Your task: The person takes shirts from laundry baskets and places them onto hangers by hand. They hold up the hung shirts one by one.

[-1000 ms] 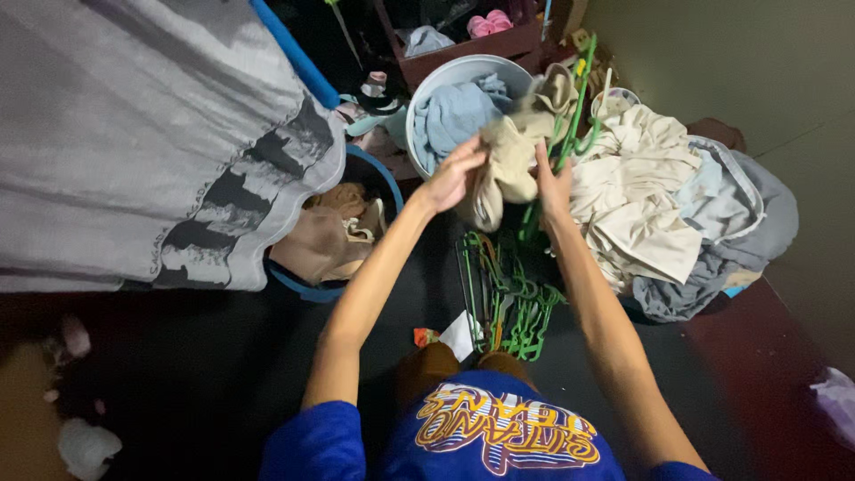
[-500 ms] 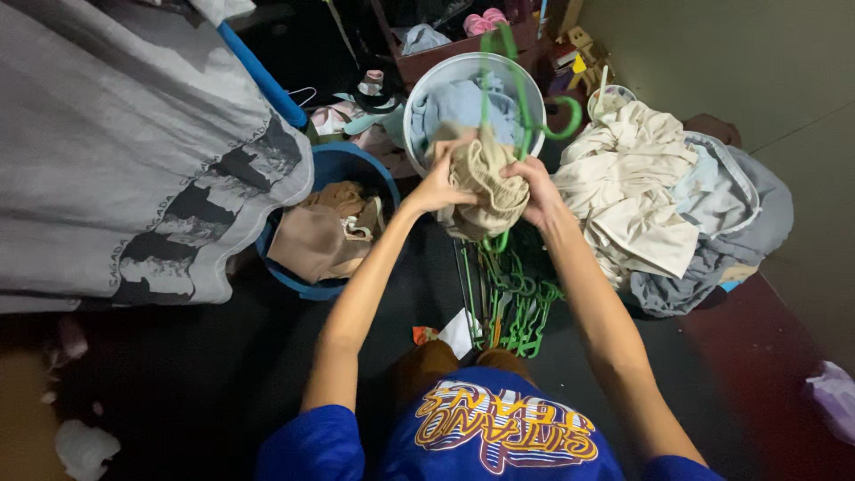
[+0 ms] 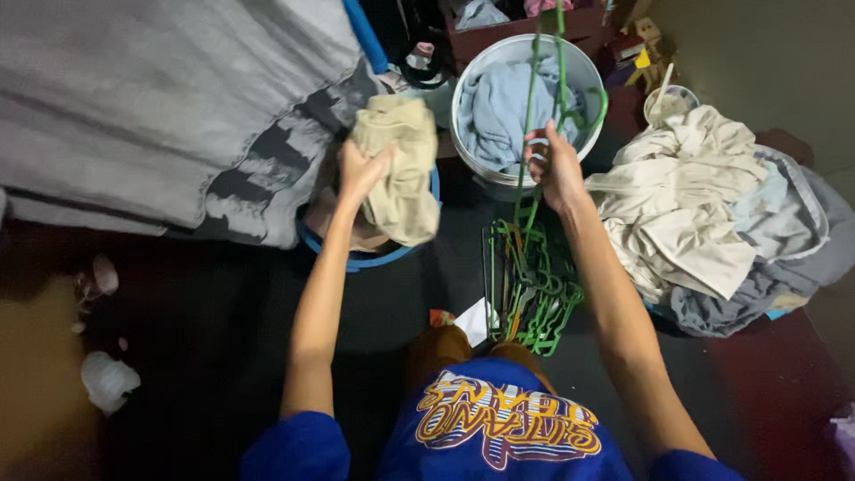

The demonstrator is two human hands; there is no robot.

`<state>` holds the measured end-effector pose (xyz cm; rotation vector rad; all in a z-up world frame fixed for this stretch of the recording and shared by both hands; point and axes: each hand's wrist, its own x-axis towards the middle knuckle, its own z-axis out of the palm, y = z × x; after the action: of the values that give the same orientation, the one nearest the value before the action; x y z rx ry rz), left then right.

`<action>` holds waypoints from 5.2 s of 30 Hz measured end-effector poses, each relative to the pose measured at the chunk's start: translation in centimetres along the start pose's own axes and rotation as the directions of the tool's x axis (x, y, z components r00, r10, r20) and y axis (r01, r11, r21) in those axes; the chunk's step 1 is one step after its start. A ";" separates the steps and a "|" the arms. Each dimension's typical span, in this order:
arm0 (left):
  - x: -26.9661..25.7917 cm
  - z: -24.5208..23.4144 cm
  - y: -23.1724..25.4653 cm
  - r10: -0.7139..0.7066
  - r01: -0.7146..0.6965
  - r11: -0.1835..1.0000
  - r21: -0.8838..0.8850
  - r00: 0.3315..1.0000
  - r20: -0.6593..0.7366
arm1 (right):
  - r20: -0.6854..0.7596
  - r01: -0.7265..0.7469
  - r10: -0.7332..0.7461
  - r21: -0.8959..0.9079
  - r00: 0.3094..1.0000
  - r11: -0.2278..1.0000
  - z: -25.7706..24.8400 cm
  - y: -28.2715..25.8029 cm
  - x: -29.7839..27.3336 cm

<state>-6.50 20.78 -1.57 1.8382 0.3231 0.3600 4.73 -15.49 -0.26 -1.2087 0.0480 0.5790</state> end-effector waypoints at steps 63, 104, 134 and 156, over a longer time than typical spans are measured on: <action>-0.2 37.9 11.4 0.139 0.261 0.577 -0.774 0.902 0.408 | -0.675 0.247 -0.510 -0.452 0.534 0.857 -23.3 0.7 -16.0; 11.6 13.0 16.5 0.303 -0.317 0.549 -0.774 0.938 -0.170 | -0.826 -0.407 -0.370 -0.540 0.425 0.737 -14.8 1.9 -8.4; -9.0 45.2 9.2 0.605 -0.691 0.717 -0.094 0.549 0.577 | -0.766 0.286 -0.294 -0.150 0.572 0.946 -22.0 -1.5 -18.5; -1.0 31.3 5.4 0.249 -0.087 0.888 -0.452 0.917 0.313 | -0.672 0.402 -0.389 -0.145 0.631 0.904 -12.6 -1.8 -14.7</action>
<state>5.37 -8.45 -5.11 1.4558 -0.1721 0.1834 -3.64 -32.95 1.52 -1.3098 0.4122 -0.2970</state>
